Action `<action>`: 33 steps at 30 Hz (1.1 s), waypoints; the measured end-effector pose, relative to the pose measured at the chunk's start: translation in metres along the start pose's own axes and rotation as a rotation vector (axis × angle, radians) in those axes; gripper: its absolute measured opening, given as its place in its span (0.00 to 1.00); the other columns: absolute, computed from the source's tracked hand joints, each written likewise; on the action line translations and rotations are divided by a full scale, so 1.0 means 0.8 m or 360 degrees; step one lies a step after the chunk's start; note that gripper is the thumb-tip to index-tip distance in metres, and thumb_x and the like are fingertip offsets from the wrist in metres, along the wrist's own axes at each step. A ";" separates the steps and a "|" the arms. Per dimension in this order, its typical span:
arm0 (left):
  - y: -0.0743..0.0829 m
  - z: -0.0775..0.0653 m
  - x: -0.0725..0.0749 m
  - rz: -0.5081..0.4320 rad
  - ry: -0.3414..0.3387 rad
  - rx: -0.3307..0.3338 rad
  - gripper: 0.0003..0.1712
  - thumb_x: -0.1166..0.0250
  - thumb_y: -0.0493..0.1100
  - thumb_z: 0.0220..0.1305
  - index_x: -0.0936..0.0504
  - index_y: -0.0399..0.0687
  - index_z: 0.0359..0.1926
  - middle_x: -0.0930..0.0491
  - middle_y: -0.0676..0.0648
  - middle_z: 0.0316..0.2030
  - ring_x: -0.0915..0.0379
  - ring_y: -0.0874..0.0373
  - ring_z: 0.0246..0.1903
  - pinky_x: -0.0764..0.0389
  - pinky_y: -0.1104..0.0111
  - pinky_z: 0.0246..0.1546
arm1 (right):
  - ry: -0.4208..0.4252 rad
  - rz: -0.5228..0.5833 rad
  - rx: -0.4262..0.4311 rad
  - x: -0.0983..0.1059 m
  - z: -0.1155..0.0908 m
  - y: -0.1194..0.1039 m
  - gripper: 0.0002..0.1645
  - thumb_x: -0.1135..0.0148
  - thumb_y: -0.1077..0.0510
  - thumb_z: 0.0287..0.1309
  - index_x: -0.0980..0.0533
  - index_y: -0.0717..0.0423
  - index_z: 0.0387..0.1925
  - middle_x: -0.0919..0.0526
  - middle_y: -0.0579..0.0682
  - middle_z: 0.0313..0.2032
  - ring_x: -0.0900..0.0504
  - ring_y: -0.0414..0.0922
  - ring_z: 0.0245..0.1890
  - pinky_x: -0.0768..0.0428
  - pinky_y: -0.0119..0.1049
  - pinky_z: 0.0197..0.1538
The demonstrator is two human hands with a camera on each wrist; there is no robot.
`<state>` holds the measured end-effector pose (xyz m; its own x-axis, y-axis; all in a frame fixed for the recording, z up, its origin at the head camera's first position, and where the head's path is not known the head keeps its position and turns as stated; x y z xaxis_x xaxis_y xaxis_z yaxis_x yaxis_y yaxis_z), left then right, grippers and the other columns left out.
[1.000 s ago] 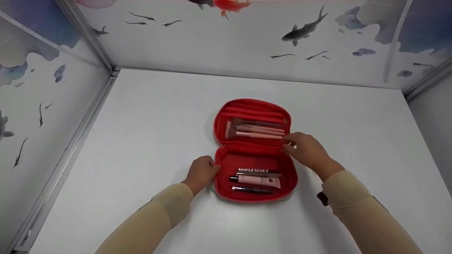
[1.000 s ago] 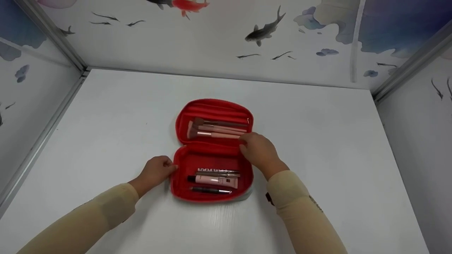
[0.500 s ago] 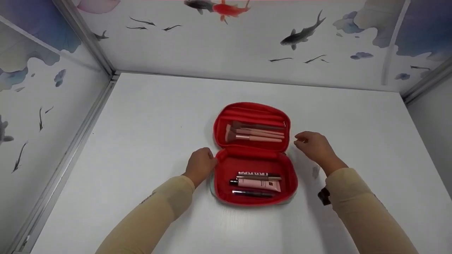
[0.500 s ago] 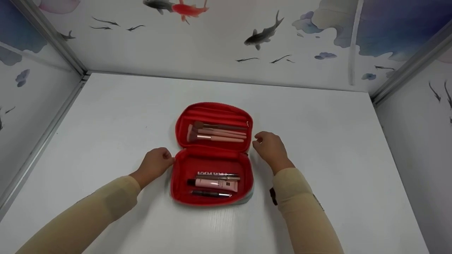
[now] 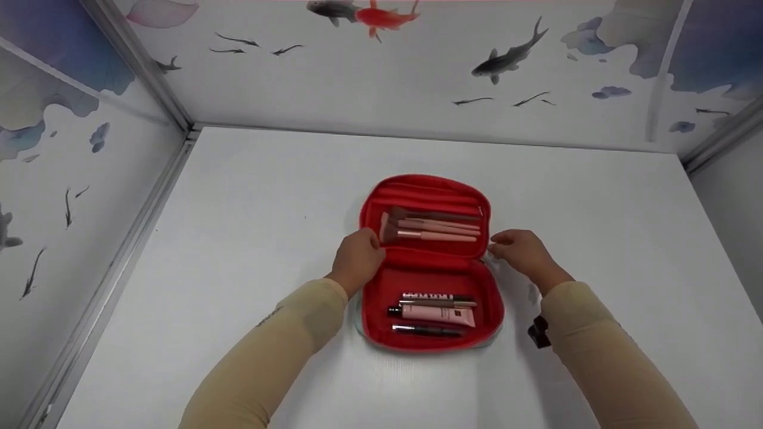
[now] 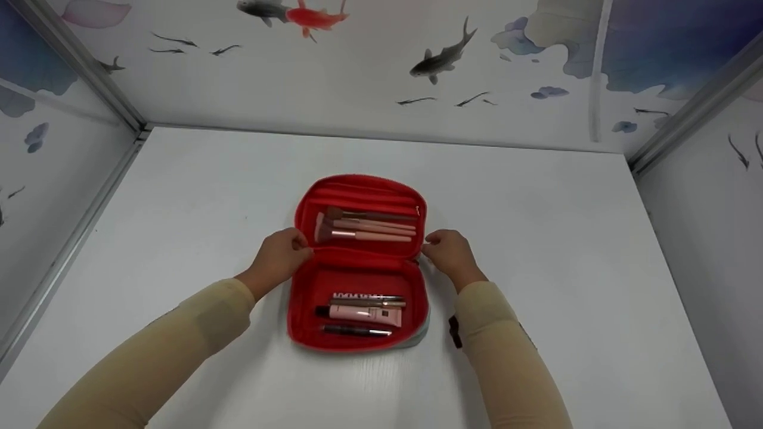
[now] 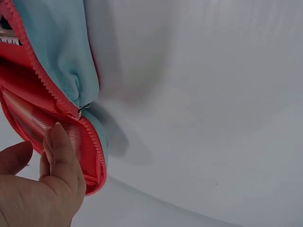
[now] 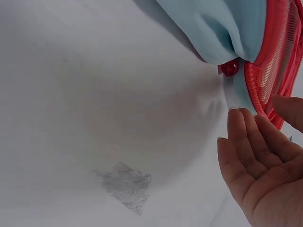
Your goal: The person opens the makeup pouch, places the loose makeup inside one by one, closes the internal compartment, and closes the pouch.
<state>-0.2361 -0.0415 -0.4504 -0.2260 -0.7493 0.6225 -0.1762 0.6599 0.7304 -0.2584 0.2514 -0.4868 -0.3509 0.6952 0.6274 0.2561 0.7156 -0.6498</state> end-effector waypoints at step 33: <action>0.099 0.058 -0.046 0.0226 -0.0053 -0.0125 0.04 0.40 0.43 0.68 0.26 0.49 0.36 0.24 0.51 0.31 0.28 0.58 0.35 0.28 0.59 0.49 | -0.0013 0.0510 -0.0097 -0.019 0.021 0.005 0.22 0.41 0.62 0.61 0.30 0.71 0.54 0.20 0.51 0.37 0.22 0.38 0.34 0.21 0.32 0.43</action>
<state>-0.2866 0.0406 -0.4285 -0.2749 -0.6456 0.7124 -0.0653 0.7518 0.6561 -0.2675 0.2426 -0.5062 -0.2505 0.8855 0.3913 0.4078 0.4631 -0.7869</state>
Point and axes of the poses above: each hand's wrist, its own z-axis towards the middle knuckle, its own x-axis out of the back of the hand, y = z × x, the point moved 8 cm from there along z, towards the middle knuckle
